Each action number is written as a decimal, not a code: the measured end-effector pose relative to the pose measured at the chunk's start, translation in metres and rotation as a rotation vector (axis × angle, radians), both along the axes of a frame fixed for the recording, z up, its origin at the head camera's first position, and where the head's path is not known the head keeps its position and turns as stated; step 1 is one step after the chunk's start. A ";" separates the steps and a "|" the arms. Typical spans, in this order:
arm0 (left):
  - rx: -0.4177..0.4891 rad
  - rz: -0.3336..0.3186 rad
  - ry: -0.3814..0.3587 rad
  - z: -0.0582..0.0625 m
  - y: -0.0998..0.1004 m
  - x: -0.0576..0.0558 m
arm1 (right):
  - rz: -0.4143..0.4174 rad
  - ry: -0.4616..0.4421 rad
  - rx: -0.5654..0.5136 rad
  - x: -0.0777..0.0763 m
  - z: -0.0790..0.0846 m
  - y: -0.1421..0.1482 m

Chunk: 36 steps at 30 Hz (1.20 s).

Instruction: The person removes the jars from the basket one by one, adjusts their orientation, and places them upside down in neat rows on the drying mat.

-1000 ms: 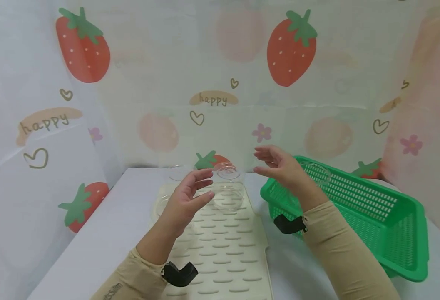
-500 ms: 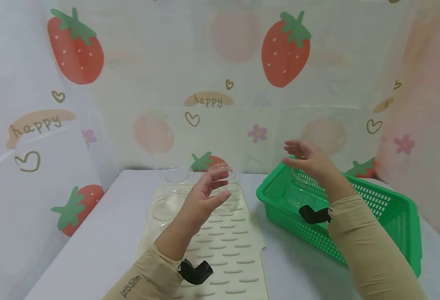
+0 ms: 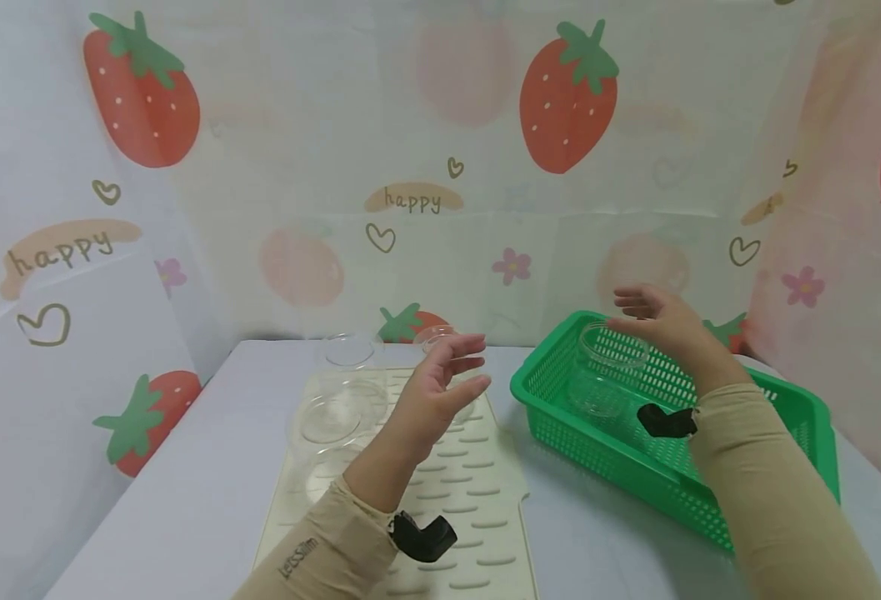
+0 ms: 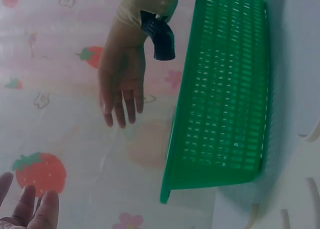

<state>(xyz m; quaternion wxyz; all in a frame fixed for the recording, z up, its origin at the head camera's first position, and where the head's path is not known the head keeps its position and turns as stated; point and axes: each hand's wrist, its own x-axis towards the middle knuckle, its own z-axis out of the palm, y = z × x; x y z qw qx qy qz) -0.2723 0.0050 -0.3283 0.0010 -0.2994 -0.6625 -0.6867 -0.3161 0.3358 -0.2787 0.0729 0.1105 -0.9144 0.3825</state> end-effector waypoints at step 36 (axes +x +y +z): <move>0.010 -0.017 -0.015 -0.006 0.004 0.003 | -0.053 -0.329 0.261 -0.017 -0.044 0.041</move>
